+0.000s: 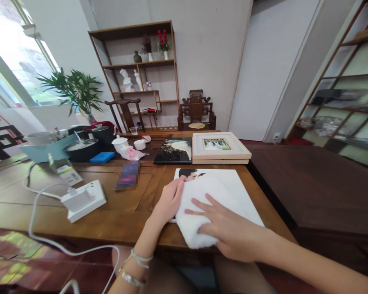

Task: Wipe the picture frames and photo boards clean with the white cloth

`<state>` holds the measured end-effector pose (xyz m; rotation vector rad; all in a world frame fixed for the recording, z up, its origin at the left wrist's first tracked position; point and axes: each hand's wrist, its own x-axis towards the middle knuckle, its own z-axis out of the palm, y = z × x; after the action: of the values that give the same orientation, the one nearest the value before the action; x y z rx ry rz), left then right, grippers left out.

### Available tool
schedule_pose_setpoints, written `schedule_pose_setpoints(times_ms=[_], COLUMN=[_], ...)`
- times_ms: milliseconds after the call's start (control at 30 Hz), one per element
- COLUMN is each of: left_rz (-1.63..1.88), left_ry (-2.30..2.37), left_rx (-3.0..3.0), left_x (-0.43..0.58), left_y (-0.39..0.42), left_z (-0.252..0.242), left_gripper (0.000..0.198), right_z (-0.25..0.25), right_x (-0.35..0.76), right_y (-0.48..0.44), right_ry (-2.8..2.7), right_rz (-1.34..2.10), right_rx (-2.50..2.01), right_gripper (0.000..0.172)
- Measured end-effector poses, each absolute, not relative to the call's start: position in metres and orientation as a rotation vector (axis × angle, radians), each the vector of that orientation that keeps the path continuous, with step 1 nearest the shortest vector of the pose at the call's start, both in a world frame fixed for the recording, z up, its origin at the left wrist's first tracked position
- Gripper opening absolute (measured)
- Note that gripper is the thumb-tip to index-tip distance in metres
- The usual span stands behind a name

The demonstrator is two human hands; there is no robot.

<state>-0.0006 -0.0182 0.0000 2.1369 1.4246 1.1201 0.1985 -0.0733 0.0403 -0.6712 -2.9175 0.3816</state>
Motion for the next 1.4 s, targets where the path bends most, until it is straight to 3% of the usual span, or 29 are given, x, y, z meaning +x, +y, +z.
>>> schedule_pose_setpoints(times_ms=[200, 433, 567, 767, 967, 1267, 1400], left_rz=[1.014, 0.916, 0.82, 0.809, 0.832, 0.817, 0.805], left_ry=[1.387, 1.457, 1.478, 1.465, 1.419, 1.483, 1.513], left_rx=[2.278, 2.276, 2.244, 2.251, 2.273, 2.241, 2.238], left_x=[0.0, 0.0, -0.002, -0.003, -0.003, -0.003, -0.001], left_y=[-0.014, -0.015, -0.014, -0.013, -0.012, -0.012, -0.014], left_z=[-0.006, -0.009, -0.012, -0.012, -0.01, -0.013, -0.01], left_gripper=[0.03, 0.037, 0.04, 0.039, 0.037, 0.039, 0.039], right_z=[0.041, 0.027, 0.038, 0.062, 0.06, 0.041, 0.036], right_x=[0.247, 0.297, 0.266, 0.178, 0.153, 0.245, 0.275], right_y=[-0.1, -0.059, -0.012, 0.043, 0.045, 0.019, 0.017], right_ry=[-2.84, -2.608, -2.571, -2.532, -2.567, -2.528, -2.525], right_rz=[0.462, 0.284, 0.309, 0.665, 0.525, 0.233, 0.11], right_rx=[-0.949, -1.434, -1.26, -0.886, -0.994, -1.168, -1.364], right_gripper=[0.057, 0.055, 0.051, 0.033, 0.028, 0.049, 0.05])
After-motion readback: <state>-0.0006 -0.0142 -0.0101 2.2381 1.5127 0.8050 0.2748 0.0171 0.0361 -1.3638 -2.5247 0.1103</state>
